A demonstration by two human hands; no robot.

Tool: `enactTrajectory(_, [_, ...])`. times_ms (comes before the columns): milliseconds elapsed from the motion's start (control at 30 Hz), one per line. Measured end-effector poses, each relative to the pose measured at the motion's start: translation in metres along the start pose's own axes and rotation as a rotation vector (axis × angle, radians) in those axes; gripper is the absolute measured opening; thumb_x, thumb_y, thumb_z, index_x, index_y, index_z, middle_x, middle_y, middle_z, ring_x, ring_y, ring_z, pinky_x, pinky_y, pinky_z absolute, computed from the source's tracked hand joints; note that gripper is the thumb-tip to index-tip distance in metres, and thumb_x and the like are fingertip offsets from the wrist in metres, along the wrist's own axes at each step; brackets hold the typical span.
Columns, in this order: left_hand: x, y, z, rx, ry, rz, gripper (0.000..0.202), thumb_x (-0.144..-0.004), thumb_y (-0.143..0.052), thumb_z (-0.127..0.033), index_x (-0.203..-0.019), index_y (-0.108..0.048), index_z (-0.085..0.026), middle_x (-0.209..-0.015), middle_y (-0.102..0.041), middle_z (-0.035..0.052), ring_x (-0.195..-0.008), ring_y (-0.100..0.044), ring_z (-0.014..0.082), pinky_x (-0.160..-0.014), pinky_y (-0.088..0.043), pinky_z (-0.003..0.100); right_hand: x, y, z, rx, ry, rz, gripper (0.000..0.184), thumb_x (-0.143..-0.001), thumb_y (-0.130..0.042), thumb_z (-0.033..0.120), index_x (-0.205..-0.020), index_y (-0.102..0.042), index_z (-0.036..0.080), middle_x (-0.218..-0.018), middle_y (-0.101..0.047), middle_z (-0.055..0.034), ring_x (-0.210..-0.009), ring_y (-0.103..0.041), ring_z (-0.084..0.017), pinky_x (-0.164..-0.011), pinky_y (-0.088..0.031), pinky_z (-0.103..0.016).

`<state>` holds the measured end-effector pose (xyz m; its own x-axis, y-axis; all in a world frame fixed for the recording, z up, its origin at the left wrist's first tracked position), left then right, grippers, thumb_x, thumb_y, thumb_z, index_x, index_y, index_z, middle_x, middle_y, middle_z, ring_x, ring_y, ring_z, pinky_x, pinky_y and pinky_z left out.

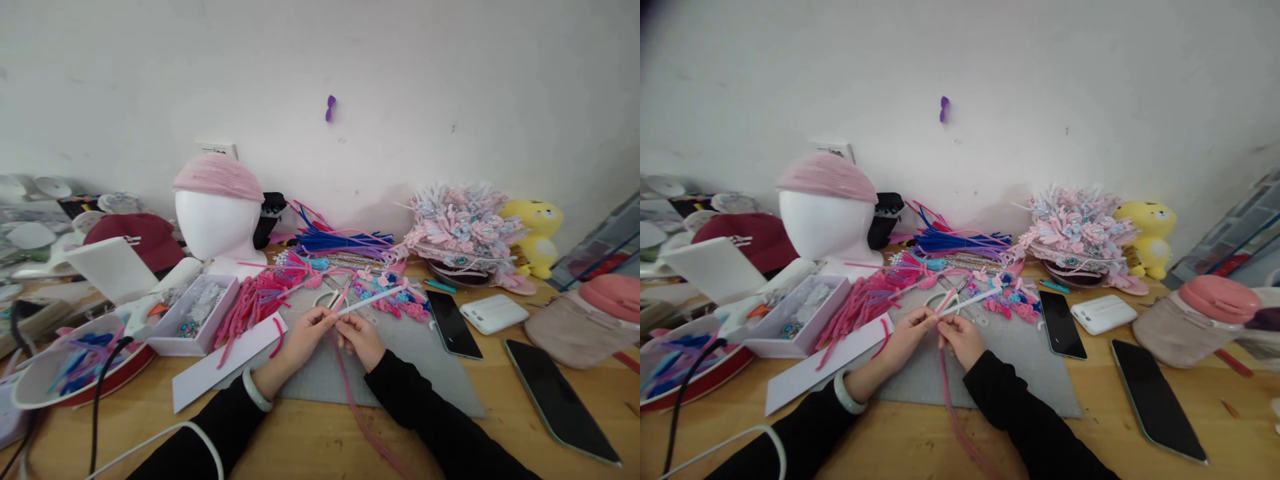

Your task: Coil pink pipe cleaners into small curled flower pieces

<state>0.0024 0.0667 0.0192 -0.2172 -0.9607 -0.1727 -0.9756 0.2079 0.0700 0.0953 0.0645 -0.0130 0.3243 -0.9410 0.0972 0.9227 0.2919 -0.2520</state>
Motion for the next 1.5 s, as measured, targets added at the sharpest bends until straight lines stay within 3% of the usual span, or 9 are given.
enactTrajectory(133, [-0.001, -0.002, 0.001, 0.015, 0.016, 0.025, 0.025, -0.074, -0.048, -0.035, -0.064, -0.056, -0.013, -0.061, -0.051, -0.0012, -0.062, -0.044, 0.0113, -0.061, -0.033, 0.022, 0.000, 0.003, 0.000, 0.016, -0.046, -0.007, 0.029, -0.061, -0.060, 0.042, -0.063, -0.047, 0.015, -0.036, -0.046, 0.0078, -0.025, -0.022, -0.001, -0.028, -0.012, -0.017])
enactTrajectory(300, [0.000, -0.011, 0.009, 0.115, 0.089, 0.118, 0.032, -0.073, -0.048, -0.041, -0.060, -0.053, -0.012, -0.049, -0.037, -0.0048, -0.047, -0.029, 0.0070, -0.045, -0.022, 0.021, 0.001, 0.004, -0.006, -0.030, -0.141, 0.075, 0.027, -0.060, -0.061, 0.039, -0.062, -0.048, 0.015, -0.035, -0.045, 0.0075, -0.024, -0.020, -0.001, -0.028, -0.009, -0.018])
enactTrajectory(500, [0.004, -0.018, 0.018, 0.315, 0.194, 0.201, 0.029, -0.073, -0.049, -0.040, -0.081, -0.055, -0.013, -0.043, -0.028, -0.0087, -0.039, -0.020, 0.0050, -0.040, -0.013, 0.020, 0.000, 0.001, -0.007, -0.069, -0.138, 0.091, 0.027, -0.061, -0.062, 0.039, -0.067, -0.049, 0.015, -0.036, -0.045, 0.0084, -0.024, -0.019, 0.000, -0.028, -0.008, -0.017])
enactTrajectory(700, [0.004, -0.018, 0.010, 0.268, 0.211, 0.196, 0.031, -0.073, -0.050, -0.040, -0.081, -0.059, -0.012, -0.045, -0.038, -0.0054, -0.040, -0.022, 0.0051, -0.040, -0.013, 0.020, 0.000, 0.003, -0.003, -0.059, -0.076, 0.058, 0.024, -0.063, -0.059, 0.037, -0.066, -0.049, 0.015, -0.040, -0.049, 0.0066, -0.023, -0.022, 0.000, -0.027, -0.011, -0.016])
enactTrajectory(933, [0.006, -0.027, 0.002, 0.170, 0.125, 0.303, 0.036, -0.074, -0.047, -0.041, -0.059, -0.060, -0.011, -0.054, -0.051, 0.0011, -0.048, -0.036, 0.0079, -0.047, -0.024, 0.021, -0.003, 0.010, -0.005, 0.022, -0.050, -0.034, 0.039, -0.069, -0.049, 0.049, -0.052, -0.048, 0.014, -0.034, -0.046, 0.0040, -0.022, -0.025, -0.002, -0.026, -0.014, -0.016])
enactTrajectory(1033, [0.005, -0.026, 0.005, 0.161, 0.118, 0.271, 0.034, -0.074, -0.047, -0.040, -0.066, -0.062, -0.011, -0.055, -0.053, 0.0007, -0.049, -0.038, 0.0083, -0.048, -0.024, 0.021, -0.003, 0.010, -0.004, 0.044, -0.045, -0.067, 0.039, -0.069, -0.047, 0.048, -0.049, -0.047, 0.014, -0.033, -0.046, 0.0036, -0.021, -0.027, -0.002, -0.026, -0.015, -0.016])
enactTrajectory(1200, [0.004, -0.024, 0.010, 0.222, 0.167, 0.210, 0.038, -0.073, -0.052, -0.039, -0.098, -0.057, -0.011, -0.049, -0.048, -0.0031, -0.044, -0.028, 0.0057, -0.043, -0.016, 0.021, -0.001, 0.008, 0.002, 0.052, 0.001, -0.089, 0.034, -0.068, -0.047, 0.046, -0.055, -0.047, 0.015, -0.035, -0.049, 0.0041, -0.022, -0.027, -0.002, -0.026, -0.015, -0.016])
enactTrajectory(1500, [0.005, -0.025, 0.012, 0.300, 0.215, 0.263, 0.028, -0.073, -0.051, -0.036, -0.090, -0.050, -0.014, -0.044, -0.046, -0.0058, -0.039, -0.033, 0.0050, -0.040, -0.016, 0.019, -0.001, 0.007, -0.002, 0.057, 0.019, -0.065, 0.038, -0.067, -0.048, 0.052, -0.061, -0.048, 0.015, -0.036, -0.049, 0.0037, -0.024, -0.028, -0.003, -0.028, -0.016, -0.018])
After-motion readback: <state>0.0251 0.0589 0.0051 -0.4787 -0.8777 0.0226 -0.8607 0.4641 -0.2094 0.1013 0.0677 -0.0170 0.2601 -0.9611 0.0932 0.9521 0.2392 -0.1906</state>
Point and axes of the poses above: each hand's wrist, its own x-axis away from the middle knuckle, its own y-axis out of the back of the hand, z = x × y, the point moved 7 cm from there along -x, towards the middle knuckle
